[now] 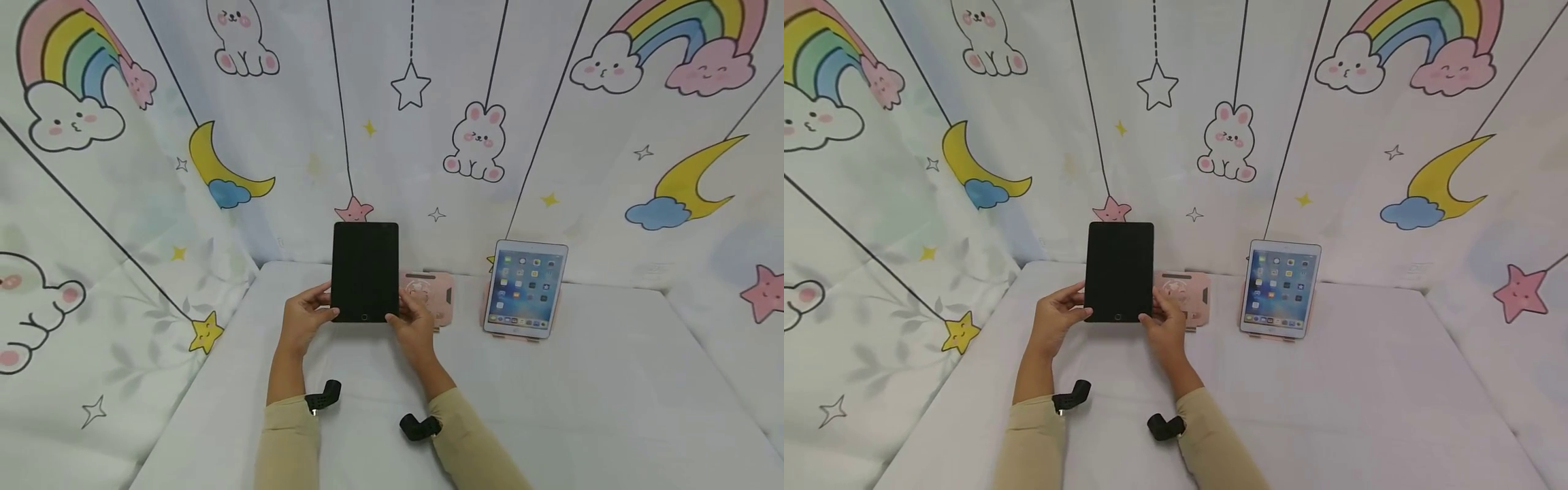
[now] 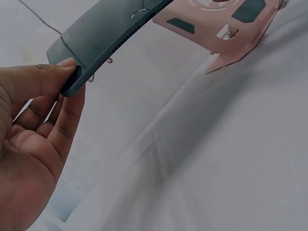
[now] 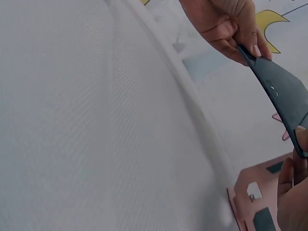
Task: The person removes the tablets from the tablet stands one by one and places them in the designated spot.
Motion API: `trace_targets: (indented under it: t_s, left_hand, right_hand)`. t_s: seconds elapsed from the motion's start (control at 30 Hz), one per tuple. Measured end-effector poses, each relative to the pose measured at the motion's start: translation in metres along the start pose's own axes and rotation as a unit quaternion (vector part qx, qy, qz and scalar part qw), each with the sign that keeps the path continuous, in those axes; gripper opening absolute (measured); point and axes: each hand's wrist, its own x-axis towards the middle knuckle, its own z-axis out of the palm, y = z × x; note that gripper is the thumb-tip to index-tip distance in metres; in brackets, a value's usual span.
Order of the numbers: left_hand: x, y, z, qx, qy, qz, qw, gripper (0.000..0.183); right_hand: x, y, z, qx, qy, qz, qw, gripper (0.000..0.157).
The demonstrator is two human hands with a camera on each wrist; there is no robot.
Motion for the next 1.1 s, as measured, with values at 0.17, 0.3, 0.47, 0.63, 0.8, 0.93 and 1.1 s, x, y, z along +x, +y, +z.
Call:
trace_targets:
  t_s: [0.17,0.3,0.47,0.63,0.8,0.93,1.1]
  left_hand:
    - [-0.007,0.009,-0.014,0.009,0.017,-0.034,0.9992,0.060]
    - [-0.009,0.004,-0.023,0.027,0.034,-0.052,0.9977,0.060]
    - [-0.007,-0.009,-0.032,0.066,0.049,-0.071,0.9941,0.060]
    - [-0.007,-0.016,-0.038,0.084,0.053,-0.114,0.9886,0.061]
    - [-0.007,-0.023,-0.041,0.100,0.049,-0.157,0.9812,0.062]
    - [-0.006,-0.027,-0.042,0.134,0.050,-0.177,0.9739,0.059]
    - [-0.006,-0.025,-0.042,0.181,0.048,-0.196,0.9625,0.057]
  right_hand:
    - [-0.001,-0.001,0.016,-0.029,-0.012,0.018,0.999,0.059]
    - [-0.002,-0.001,0.027,-0.054,-0.019,0.054,0.997,0.058]
    - [-0.004,0.003,0.035,-0.086,-0.028,0.078,0.993,0.058]
    - [-0.010,0.007,0.039,-0.099,-0.034,0.100,0.989,0.059]
    - [-0.011,0.010,0.041,-0.120,-0.045,0.121,0.984,0.060]
    - [-0.008,0.012,0.042,-0.147,-0.064,0.130,0.978,0.060]
    - [-0.007,0.010,0.041,-0.183,-0.083,0.131,0.971,0.059]
